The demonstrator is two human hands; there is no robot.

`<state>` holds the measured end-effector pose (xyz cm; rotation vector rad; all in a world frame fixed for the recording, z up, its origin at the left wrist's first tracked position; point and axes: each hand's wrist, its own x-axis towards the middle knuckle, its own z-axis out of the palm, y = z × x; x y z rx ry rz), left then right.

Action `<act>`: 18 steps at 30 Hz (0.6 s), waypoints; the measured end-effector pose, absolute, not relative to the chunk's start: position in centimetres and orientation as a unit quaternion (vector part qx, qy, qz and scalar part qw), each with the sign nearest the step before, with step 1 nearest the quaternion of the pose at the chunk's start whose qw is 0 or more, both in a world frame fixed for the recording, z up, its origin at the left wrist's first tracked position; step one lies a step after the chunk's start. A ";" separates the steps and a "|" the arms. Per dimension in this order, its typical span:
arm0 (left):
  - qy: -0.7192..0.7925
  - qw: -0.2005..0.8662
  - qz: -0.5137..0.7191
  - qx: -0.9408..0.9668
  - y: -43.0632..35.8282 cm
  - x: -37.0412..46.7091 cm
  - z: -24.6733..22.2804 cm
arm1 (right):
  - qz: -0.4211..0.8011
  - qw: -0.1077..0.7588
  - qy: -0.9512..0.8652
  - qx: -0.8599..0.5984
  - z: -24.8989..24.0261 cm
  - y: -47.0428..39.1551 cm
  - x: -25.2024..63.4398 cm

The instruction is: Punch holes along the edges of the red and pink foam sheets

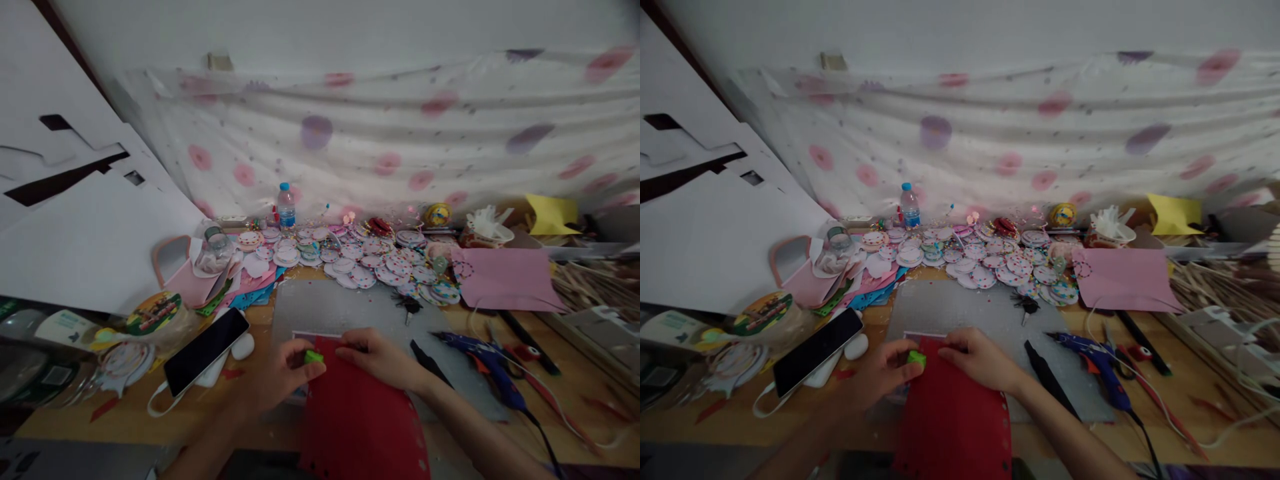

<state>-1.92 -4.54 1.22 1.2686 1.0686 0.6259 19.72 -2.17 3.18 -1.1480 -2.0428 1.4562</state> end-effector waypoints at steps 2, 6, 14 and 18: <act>0.467 0.625 0.265 0.567 -4.6 -1.8 1.3 | 0.517 0.189 -0.728 -0.409 3.0 -2.2 19.7; 0.494 0.567 0.256 0.607 -4.8 -1.7 1.9 | 0.504 0.174 -0.740 -0.410 3.0 -2.2 19.8; 0.497 0.477 0.230 0.687 -4.5 -0.8 3.2 | 0.480 0.137 -0.785 -0.367 4.8 -1.5 19.8; 0.479 0.466 0.220 0.711 -3.8 -0.5 2.7 | 0.537 0.121 -0.775 -0.311 3.9 -0.7 18.5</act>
